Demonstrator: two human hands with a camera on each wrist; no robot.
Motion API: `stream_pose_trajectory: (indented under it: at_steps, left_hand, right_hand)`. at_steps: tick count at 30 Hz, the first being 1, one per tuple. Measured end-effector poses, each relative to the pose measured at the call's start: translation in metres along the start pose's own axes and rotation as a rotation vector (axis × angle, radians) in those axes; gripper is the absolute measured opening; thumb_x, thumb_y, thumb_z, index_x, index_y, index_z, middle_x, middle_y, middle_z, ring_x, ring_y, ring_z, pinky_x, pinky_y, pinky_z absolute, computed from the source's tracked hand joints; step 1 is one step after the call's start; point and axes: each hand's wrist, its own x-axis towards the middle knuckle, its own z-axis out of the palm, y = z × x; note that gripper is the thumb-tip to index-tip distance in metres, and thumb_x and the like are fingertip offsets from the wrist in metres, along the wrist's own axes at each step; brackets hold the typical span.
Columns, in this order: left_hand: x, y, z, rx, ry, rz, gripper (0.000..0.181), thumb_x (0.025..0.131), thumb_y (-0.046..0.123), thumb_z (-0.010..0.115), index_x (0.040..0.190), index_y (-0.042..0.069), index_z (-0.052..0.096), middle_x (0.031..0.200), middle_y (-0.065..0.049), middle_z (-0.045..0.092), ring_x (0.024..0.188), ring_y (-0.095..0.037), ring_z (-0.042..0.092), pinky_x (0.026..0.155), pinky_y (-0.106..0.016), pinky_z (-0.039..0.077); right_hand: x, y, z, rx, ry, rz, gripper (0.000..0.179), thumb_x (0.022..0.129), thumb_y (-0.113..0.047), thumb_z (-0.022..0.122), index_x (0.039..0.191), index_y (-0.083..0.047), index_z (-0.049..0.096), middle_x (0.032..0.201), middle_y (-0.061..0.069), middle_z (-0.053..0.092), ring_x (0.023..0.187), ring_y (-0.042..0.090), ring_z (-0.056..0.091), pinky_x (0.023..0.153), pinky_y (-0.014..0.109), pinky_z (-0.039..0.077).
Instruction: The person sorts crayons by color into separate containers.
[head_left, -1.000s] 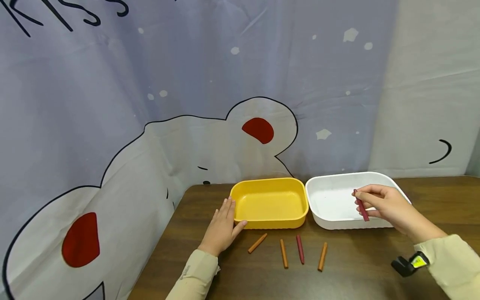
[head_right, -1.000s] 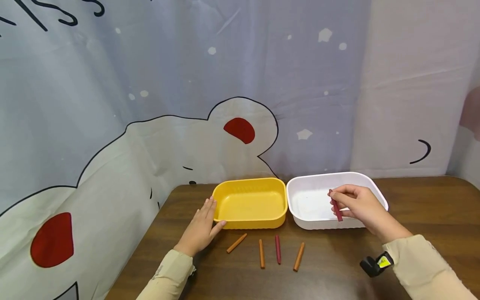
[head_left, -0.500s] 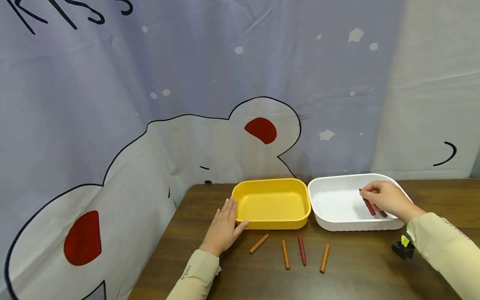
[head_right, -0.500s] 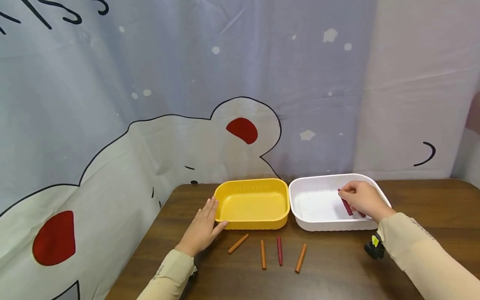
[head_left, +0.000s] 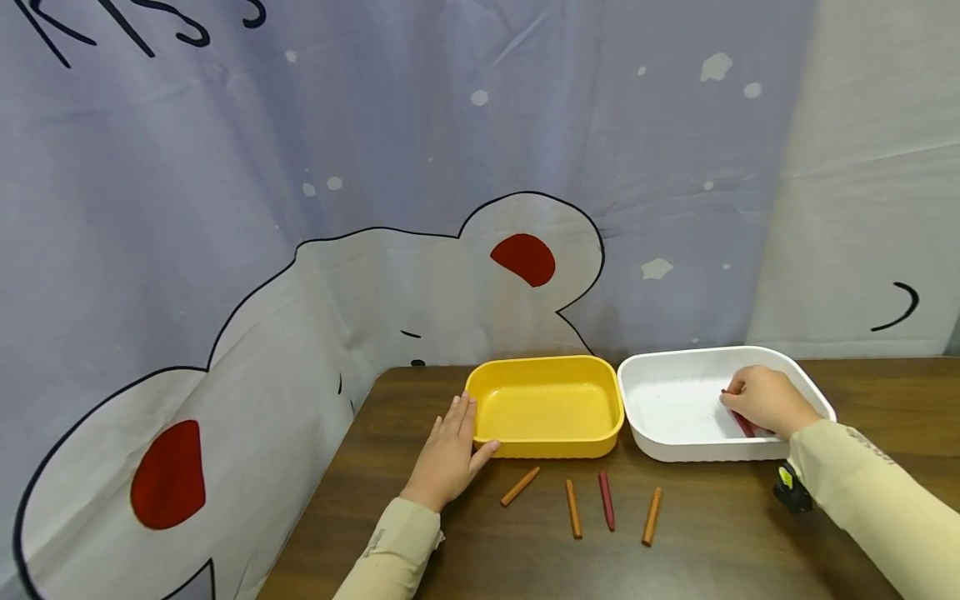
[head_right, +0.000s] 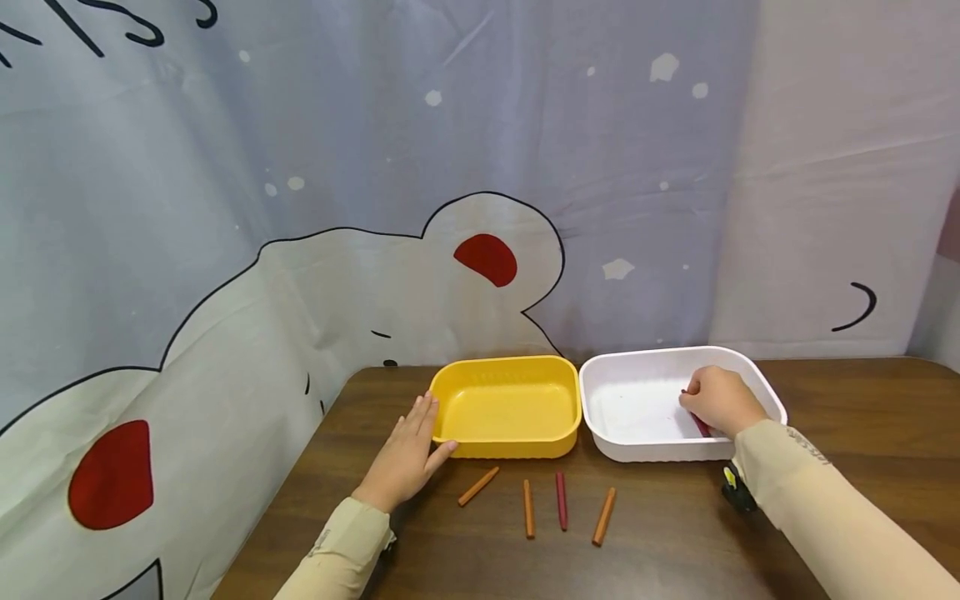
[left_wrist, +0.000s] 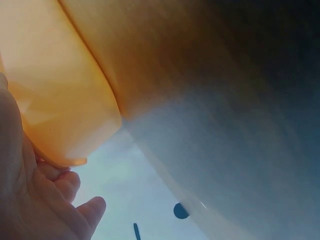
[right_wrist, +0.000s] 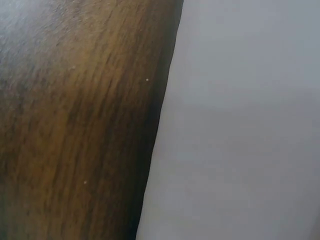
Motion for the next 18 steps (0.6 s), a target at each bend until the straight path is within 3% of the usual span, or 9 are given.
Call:
stream_pose_trajectory:
  at_steps: [11,18]
  left_hand:
    - [0.0014,-0.0012,0.003,0.008,0.0,0.003,0.082,0.105,0.054,0.045,0.156,-0.007,0.029,0.163,-0.023,0.026,0.152,-0.036,0.025,0.117,-0.058,0.029]
    - [0.0007,0.0003,0.0015,0.0,0.0,-0.004,0.08,0.105,0.051,0.048,0.156,-0.007,0.029,0.163,-0.023,0.026,0.151,-0.036,0.025,0.117,-0.058,0.03]
  right_hand:
    - [0.0002,-0.0037,-0.0041,-0.079,0.016,0.004,0.018,0.086,-0.011,0.07,0.073,0.0,0.064,0.066,0.003,0.059,0.063,0.019,0.052,0.06,0.033,0.041]
    - [-0.0019,-0.0084,-0.0063,-0.07,0.023,0.016,0.015,0.087,-0.012,0.068,0.078,0.0,0.065,0.072,0.007,0.063,0.066,0.021,0.054,0.061,0.033,0.043]
